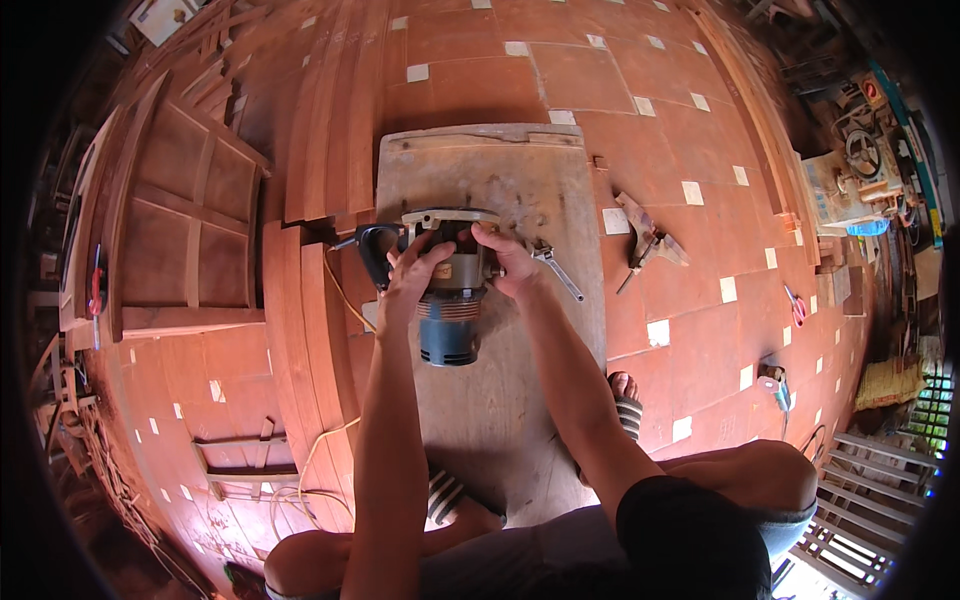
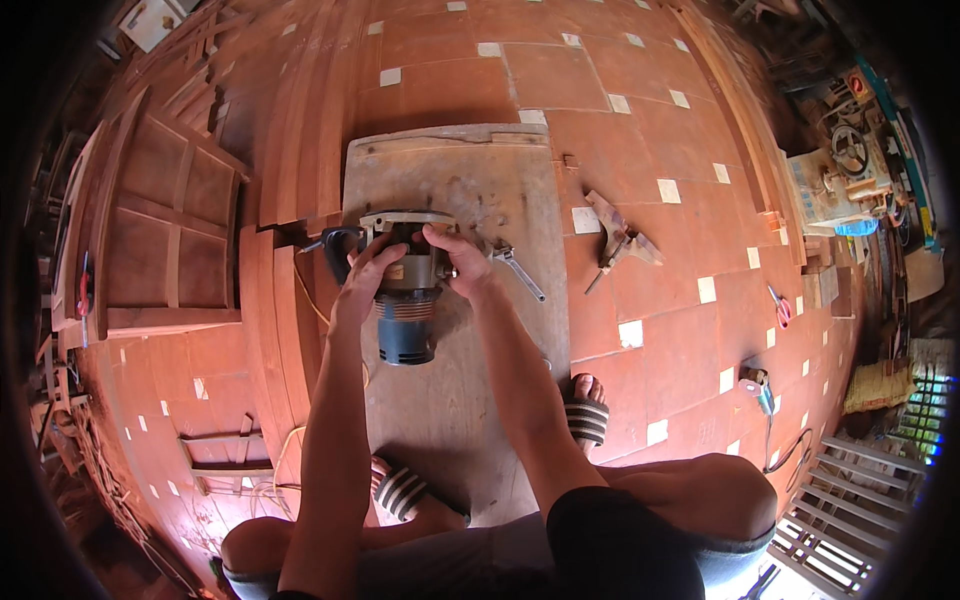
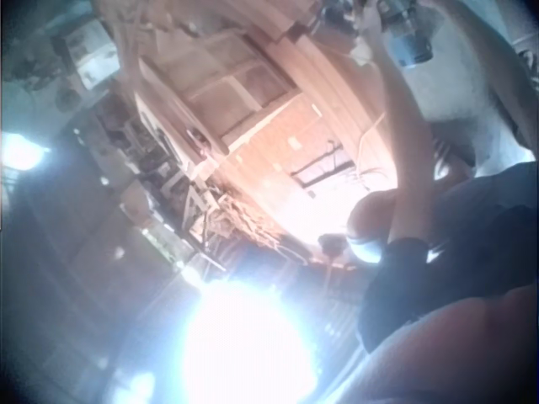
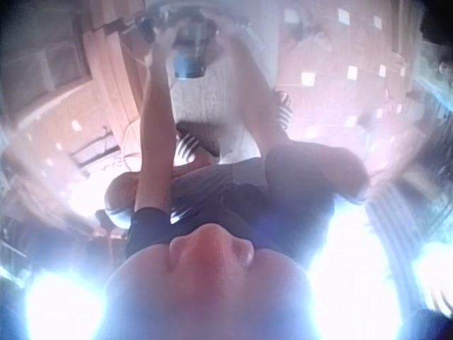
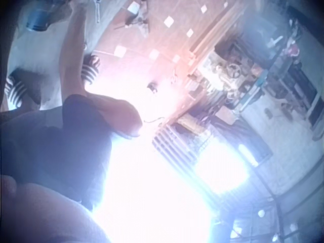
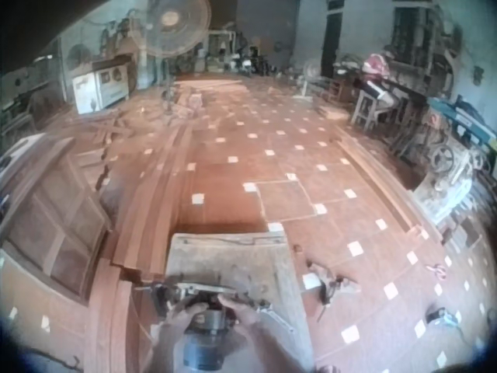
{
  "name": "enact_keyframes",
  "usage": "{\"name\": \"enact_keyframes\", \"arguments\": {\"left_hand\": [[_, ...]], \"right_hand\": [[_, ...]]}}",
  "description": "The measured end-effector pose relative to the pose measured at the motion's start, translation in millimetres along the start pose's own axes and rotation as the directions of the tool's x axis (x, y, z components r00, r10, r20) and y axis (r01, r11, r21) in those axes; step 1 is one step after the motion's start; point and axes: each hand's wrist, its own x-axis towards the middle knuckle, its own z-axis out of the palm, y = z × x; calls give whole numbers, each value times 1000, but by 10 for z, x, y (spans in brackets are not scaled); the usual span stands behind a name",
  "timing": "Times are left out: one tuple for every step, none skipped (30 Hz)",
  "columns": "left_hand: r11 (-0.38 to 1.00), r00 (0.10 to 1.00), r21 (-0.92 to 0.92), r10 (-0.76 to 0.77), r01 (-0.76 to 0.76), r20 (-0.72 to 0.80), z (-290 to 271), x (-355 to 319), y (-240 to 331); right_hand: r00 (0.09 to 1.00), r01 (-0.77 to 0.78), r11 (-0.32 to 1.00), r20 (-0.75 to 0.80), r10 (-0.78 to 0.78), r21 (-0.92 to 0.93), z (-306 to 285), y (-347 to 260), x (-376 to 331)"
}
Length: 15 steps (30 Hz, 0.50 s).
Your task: The person assembles a handheld woodworking router by attaching the base plate, inserting a router bit, and tightening components with a wrench and screwdriver. They walk to a cluttered workbench to select a bit and return to complete the assembly.
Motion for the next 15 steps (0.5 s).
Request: {"name": "enact_keyframes", "arguments": {"left_hand": [[999, 1000, 44, 7, -7, -9, 23, 38, -43], [994, 999, 105, 10, -5, -45, -95, 36, -98], [971, 996, 239, 45, -26, -77, -182, 24, -162], [965, 993, 264, 23, 8, -112, -146, -19, -121], [960, 991, 279, 3, 36, -137, -50, -48, -68], [952, 984, 296, -26, 78, -174, -15, -94, 34], [946, 980, 301, -62, 118, -189, 37, -131, 115], [940, 975, 306, -90, 151, -204, 22, -170, 185], [938, 972, 301, -114, 174, -206, 3, -226, 241], [932, 973, 319, -110, 171, -201, -55, -258, 276], [929, 977, 332, -110, 166, -183, -53, -272, 300], [927, 977, 328, -133, 182, -167, -40, -279, 329], [927, 976, 321, -152, 196, -157, -35, -265, 326], [925, 974, 316, -171, 210, -146, -36, -259, 334], [925, 973, 310, -186, 220, -137, -37, -231, 308]], "right_hand": [[1000, -25, 999, 0, 25, -33, -87, -5, 32], [1000, 2, 999, 2, -2, -47, 63, 37, 53], [1000, 27, 998, 6, -26, -61, 192, 61, 35], [998, 56, 995, -2, -57, -80, 229, 55, -2], [1000, 29, 999, -8, -30, -36, 150, 18, -29], [1000, 1, 1000, -6, -1, 9, 120, -6, -31], [999, 28, 1000, -14, -29, -9, 116, 2, -56], [998, 57, 998, -9, -57, -22, 184, 12, -59], [996, 86, 996, -5, -86, -33, 249, 24, -56], [998, 62, 998, 13, -62, -14, 285, 31, -43], [999, 42, 999, 17, -42, -2, 204, 30, -29], [1000, 24, 1000, 20, -25, 12, 124, 25, -1], [1000, 26, 1000, 14, -26, -3, 117, 22, 41], [999, 44, 999, -19, -44, -9, 110, 45, 67], [996, 63, 998, -54, -64, -16, 93, 68, 69]]}}
